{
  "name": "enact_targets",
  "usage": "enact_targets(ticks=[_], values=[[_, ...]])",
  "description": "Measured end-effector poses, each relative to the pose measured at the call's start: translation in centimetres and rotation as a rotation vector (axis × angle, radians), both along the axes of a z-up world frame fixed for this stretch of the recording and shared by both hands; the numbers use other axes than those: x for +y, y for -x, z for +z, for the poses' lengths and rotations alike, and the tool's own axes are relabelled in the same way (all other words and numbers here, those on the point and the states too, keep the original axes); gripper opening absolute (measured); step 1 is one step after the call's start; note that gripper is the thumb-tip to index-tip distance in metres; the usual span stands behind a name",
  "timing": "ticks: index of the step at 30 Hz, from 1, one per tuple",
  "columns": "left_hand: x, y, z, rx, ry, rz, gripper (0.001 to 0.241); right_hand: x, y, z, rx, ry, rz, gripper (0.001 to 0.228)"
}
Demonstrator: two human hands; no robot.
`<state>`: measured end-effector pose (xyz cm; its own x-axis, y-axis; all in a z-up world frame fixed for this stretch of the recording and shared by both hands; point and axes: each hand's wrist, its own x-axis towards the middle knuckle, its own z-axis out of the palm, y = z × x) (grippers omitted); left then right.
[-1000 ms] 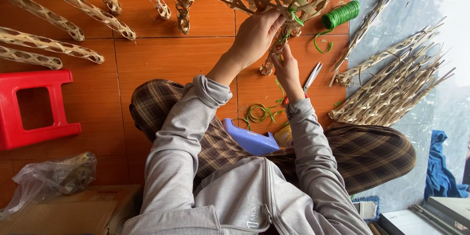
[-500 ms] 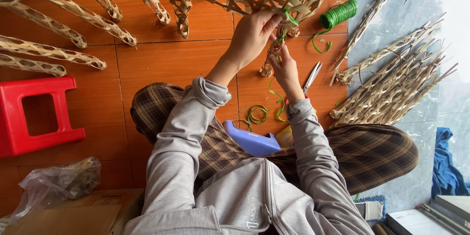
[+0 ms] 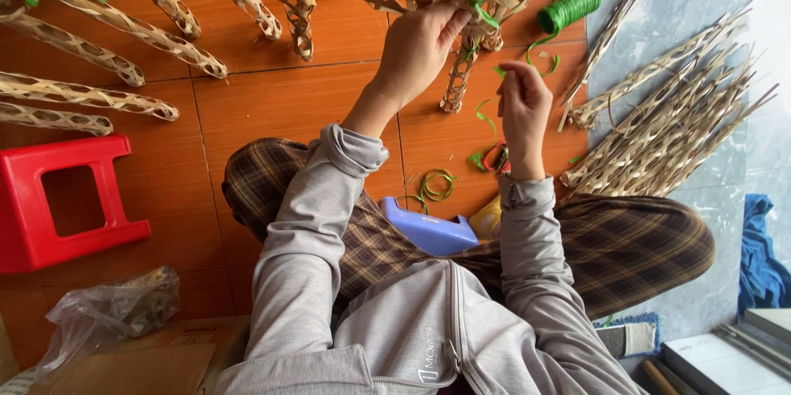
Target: The person sits on the floor among many woven bamboo animal figures and ties green ribbon around the joints of one figure to hold its woven frame together. They pull the ribbon tight by hand, cut off excess ribbon with scissors, and turn the figure to reach different joints.
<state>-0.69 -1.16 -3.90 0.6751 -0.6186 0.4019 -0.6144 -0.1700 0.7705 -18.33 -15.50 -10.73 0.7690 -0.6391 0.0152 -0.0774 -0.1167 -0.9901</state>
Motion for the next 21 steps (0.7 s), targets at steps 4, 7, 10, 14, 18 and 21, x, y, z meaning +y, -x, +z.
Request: enact_targets(ticks=[4,7,10,14,18,21], values=[[0.3,0.0,-0.1,-0.051,-0.003,0.013,0.025,0.3,0.4,0.8,0.023,-0.008,0.019,0.018],[0.2,0.0,-0.2,-0.074,0.013,0.010,0.026,0.1,0.4,0.3,0.076,0.117,0.057,0.021],[0.2,-0.2,-0.2,-0.077,0.022,0.011,0.028,0.6,0.6,0.8,0.083,0.255,0.112,0.030],[-0.1,0.0,-0.5,-0.168,-0.002,0.060,0.028,1.7,1.0,4.2,0.209,0.345,0.153,0.047],[-0.1,0.2,-0.3,-0.206,-0.026,0.065,0.029,1.9,2.0,6.1,0.275,0.396,0.186,0.052],[0.0,0.3,0.3,-0.149,-0.002,0.041,0.028,2.9,2.8,9.3,0.134,0.487,0.118,0.031]])
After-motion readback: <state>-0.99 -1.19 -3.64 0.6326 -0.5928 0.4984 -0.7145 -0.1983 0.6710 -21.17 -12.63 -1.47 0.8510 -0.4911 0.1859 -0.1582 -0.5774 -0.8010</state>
